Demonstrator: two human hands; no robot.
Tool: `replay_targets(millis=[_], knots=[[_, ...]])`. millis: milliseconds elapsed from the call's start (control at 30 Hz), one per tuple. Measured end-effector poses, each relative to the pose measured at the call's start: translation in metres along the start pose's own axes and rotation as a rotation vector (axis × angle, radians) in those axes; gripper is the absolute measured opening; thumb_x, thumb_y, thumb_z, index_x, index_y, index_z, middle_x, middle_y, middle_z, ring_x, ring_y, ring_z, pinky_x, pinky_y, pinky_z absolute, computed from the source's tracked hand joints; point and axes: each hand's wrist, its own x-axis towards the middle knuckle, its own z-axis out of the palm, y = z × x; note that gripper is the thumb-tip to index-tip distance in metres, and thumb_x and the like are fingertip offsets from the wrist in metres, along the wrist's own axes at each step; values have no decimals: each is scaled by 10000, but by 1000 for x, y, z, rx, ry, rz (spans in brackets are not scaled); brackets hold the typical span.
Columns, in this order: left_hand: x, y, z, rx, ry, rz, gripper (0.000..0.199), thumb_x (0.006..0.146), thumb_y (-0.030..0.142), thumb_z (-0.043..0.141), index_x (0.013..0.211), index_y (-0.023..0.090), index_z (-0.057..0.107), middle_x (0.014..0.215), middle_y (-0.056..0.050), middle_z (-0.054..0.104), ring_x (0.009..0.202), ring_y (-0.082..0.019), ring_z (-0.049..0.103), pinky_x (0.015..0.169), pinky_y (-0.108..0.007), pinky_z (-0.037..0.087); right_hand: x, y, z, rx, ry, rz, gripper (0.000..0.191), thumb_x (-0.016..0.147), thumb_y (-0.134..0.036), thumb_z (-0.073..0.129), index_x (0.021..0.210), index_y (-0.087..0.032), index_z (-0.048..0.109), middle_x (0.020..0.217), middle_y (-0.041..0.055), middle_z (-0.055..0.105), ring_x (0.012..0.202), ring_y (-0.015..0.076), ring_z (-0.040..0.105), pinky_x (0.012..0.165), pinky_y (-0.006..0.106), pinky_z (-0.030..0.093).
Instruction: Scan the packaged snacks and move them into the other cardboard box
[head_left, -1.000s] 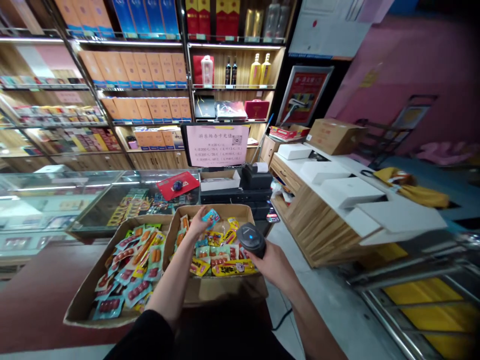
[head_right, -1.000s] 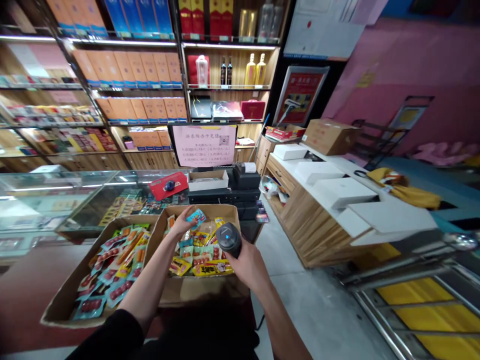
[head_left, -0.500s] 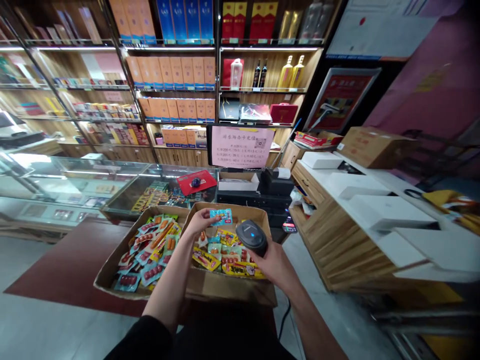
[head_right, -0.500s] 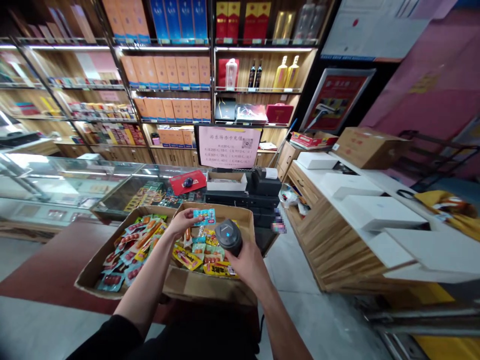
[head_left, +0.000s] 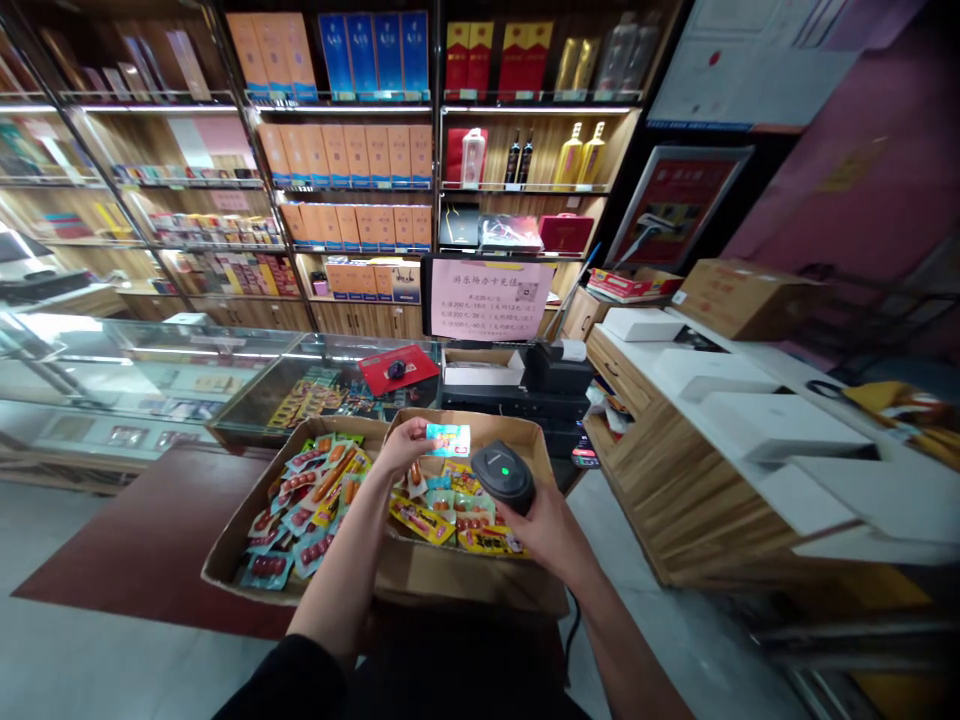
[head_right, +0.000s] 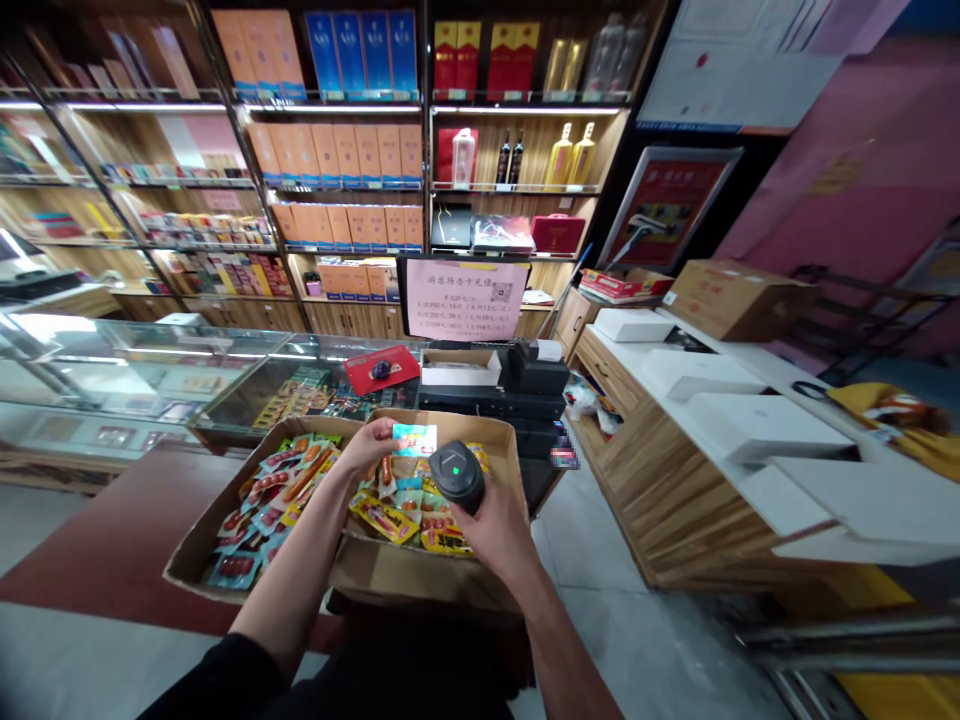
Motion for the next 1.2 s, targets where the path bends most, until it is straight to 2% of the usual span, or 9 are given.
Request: replay_targets(millis=[167, 300, 533, 633, 767, 867, 967, 1067, 1200], knots=[[2, 0, -14, -52, 13, -23, 504, 452, 280, 950, 810, 160, 616, 771, -22, 737, 704, -157, 686, 744, -301, 546, 1, -9, 10, -39, 27, 1, 310, 806, -367, 652, 1033, -165, 715, 1006, 132, 775, 995, 301, 724, 827, 364, 558], [-3, 1, -43, -40, 73, -10, 533, 419, 306, 962, 802, 160, 622, 757, -15, 733, 696, -155, 680, 748, -304, 551, 6, -16, 21, -121, 52, 33, 294, 815, -394, 648, 983, -170, 737, 940, 136, 782, 934, 307, 739, 743, 336, 555], [-53, 19, -146, 65, 367, -3, 524, 440, 359, 960, 797, 152, 638, 751, -20, 722, 684, -152, 679, 707, -283, 552, 26, -31, 47, -129, 23, 39, 454, 832, -535, 590, 1045, -162, 736, 991, 158, 781, 987, 345, 732, 713, 351, 549], [-81, 29, -190, 84, 457, -35, 541, 487, 409, 947, 861, 145, 659, 771, -32, 716, 654, -146, 676, 644, -263, 547, 34, -38, 58, -174, 16, 46, 418, 799, -541, 612, 942, -172, 749, 917, 172, 781, 942, 365, 736, 670, 364, 541], [-103, 38, -220, 86, 506, -40, 534, 548, 442, 923, 905, 144, 662, 814, -49, 715, 663, -161, 696, 643, -274, 558, 40, -40, 69, -211, 73, 70, 364, 781, -547, 636, 841, -205, 744, 766, 159, 766, 832, 343, 745, 641, 355, 530], [-100, 41, -220, 105, 496, -41, 504, 551, 434, 920, 880, 148, 667, 792, -30, 695, 649, -153, 685, 645, -282, 563, 41, -37, 72, -210, 88, 91, 395, 778, -568, 630, 852, -198, 747, 761, 159, 763, 812, 342, 743, 626, 356, 524], [-84, 40, -202, 146, 422, -42, 481, 543, 432, 918, 837, 141, 673, 764, -23, 682, 660, -142, 662, 637, -267, 556, 36, -31, 67, -203, 99, 133, 430, 772, -580, 632, 889, -184, 752, 784, 160, 768, 807, 345, 741, 611, 356, 519], [-59, 34, -172, 151, 318, -42, 483, 531, 434, 919, 825, 138, 676, 762, -23, 680, 674, -138, 647, 632, -261, 554, 26, -21, 53, -212, 125, 194, 417, 780, -568, 637, 888, -183, 755, 764, 156, 764, 797, 332, 742, 597, 340, 512], [-22, 18, -116, 150, 125, -50, 468, 546, 438, 910, 835, 148, 684, 763, -29, 692, 685, -151, 648, 634, -271, 554, 6, -8, 26, -256, 167, 282, 417, 792, -553, 635, 937, -180, 748, 836, 154, 777, 848, 331, 747, 614, 329, 516]])
